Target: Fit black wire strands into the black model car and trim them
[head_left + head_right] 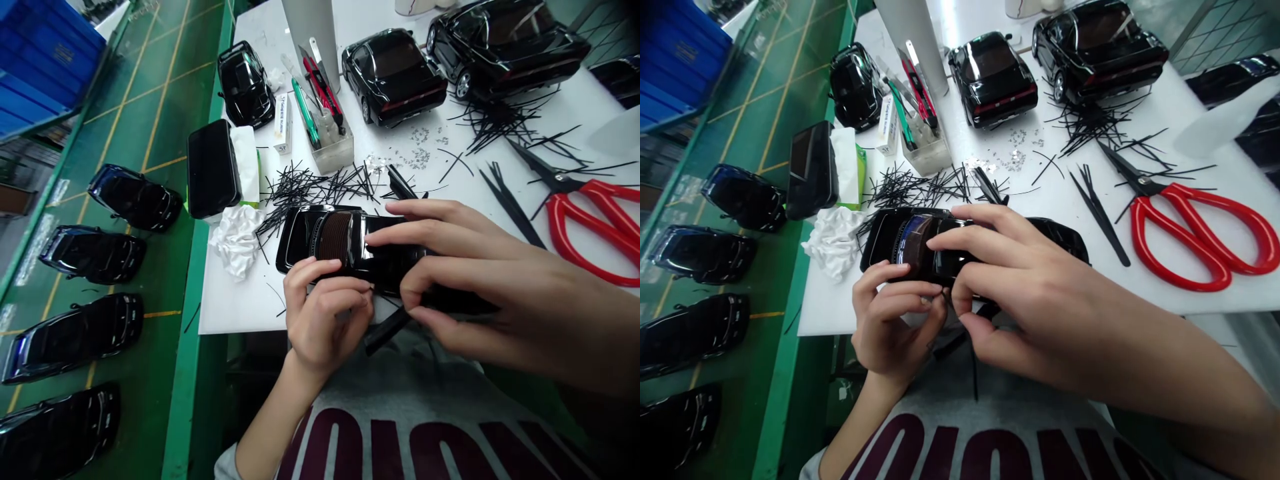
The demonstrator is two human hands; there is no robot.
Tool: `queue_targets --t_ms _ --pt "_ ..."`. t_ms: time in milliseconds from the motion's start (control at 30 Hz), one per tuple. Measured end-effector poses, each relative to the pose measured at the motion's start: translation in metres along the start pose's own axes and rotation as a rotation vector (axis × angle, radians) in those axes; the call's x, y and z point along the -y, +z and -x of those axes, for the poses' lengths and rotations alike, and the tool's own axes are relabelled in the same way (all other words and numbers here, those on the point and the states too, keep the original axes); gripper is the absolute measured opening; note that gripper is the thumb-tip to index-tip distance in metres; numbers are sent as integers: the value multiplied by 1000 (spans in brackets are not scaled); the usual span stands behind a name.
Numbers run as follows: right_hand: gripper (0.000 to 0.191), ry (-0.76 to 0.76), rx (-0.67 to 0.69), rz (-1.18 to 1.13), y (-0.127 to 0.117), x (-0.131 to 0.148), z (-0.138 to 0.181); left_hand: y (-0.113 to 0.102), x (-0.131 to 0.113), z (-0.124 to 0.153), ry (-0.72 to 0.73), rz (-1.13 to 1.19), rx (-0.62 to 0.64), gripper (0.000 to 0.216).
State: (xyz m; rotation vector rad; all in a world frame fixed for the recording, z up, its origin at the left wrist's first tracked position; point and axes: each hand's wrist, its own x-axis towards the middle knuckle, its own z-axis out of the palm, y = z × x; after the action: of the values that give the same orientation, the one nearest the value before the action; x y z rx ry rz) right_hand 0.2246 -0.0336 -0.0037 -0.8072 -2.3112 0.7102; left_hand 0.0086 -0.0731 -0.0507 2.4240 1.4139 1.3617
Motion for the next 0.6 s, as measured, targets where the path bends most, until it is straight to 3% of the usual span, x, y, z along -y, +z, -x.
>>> queue_targets --t_ms 267,467,600 --pt "16 258 91 -326 -7 8 27 1 0 1 25 -2 -40 30" --pt "25 199 119 -561 4 12 24 3 -1 2 33 -16 -51 27" --pt "27 189 113 -588 7 11 26 0 3 4 56 -9 -48 31"
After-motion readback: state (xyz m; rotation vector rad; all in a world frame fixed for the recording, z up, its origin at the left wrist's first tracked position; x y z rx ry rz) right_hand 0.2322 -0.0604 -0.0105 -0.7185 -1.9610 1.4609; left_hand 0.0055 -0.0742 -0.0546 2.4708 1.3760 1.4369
